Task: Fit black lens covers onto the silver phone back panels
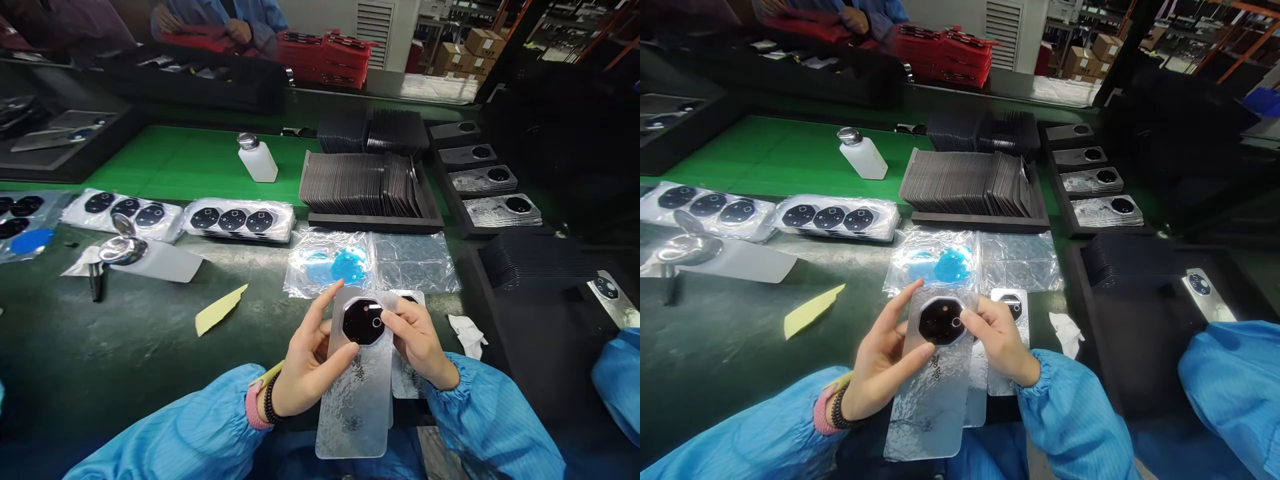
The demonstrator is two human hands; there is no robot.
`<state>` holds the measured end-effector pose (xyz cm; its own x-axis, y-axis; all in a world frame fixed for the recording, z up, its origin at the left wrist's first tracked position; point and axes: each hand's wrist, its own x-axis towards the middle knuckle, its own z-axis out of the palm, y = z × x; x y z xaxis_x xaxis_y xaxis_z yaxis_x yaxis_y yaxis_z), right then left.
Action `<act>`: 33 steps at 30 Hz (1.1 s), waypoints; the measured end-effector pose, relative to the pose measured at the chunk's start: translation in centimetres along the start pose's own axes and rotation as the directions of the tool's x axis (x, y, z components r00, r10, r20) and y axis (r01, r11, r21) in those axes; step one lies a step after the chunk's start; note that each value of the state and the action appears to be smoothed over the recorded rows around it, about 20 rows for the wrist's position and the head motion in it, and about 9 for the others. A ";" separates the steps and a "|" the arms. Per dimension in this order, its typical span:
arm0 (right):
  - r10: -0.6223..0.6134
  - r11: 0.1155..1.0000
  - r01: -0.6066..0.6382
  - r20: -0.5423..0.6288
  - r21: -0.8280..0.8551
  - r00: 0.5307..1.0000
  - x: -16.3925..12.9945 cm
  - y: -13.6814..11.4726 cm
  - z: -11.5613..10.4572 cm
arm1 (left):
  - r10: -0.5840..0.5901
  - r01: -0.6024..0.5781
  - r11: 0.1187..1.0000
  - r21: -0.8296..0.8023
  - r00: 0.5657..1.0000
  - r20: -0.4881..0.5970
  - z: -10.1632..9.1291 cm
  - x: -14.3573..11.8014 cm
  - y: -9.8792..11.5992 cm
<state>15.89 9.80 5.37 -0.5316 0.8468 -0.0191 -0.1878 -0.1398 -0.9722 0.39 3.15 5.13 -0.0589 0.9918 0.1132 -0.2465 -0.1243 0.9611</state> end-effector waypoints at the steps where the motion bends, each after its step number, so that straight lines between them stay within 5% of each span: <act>1: -0.005 1.000 0.005 0.001 -0.003 1.000 0.0 0.0 0.0 | -0.003 0.003 1.000 -0.005 1.000 0.006 0.0 -0.1 0.0; 9: -0.036 0.999 0.037 0.076 -0.017 0.996 0.2 -0.1 -0.2 | -0.101 0.099 0.993 -0.067 0.995 -0.020 -0.5 -0.3 0.1; 20: -0.190 0.930 0.243 0.206 -0.274 0.960 0.7 -1.3 -0.5 | -0.044 0.065 0.983 0.169 0.991 -0.123 -0.5 1.6 1.1; 28: -0.049 0.813 0.131 0.158 -0.568 0.986 1.7 -2.3 -1.9 | -0.238 0.209 0.965 -0.156 0.951 -0.198 -1.1 4.6 0.0; 32: -0.204 0.666 0.097 -0.056 -0.740 0.977 -2.2 -1.5 -2.5 | -0.325 0.256 0.905 -0.340 0.932 -0.163 -2.8 6.2 -0.9; 33: -0.254 0.601 0.133 -0.031 -0.788 0.967 -3.8 -0.7 -2.4 | -0.344 0.264 0.881 -0.391 0.927 -0.149 -3.1 6.5 -1.0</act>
<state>19.98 7.95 5.54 -0.4407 0.8698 0.2218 0.4671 0.4332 -0.7708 -2.79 9.66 4.14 -0.1143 0.9578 -0.2637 -0.6114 0.1414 0.7786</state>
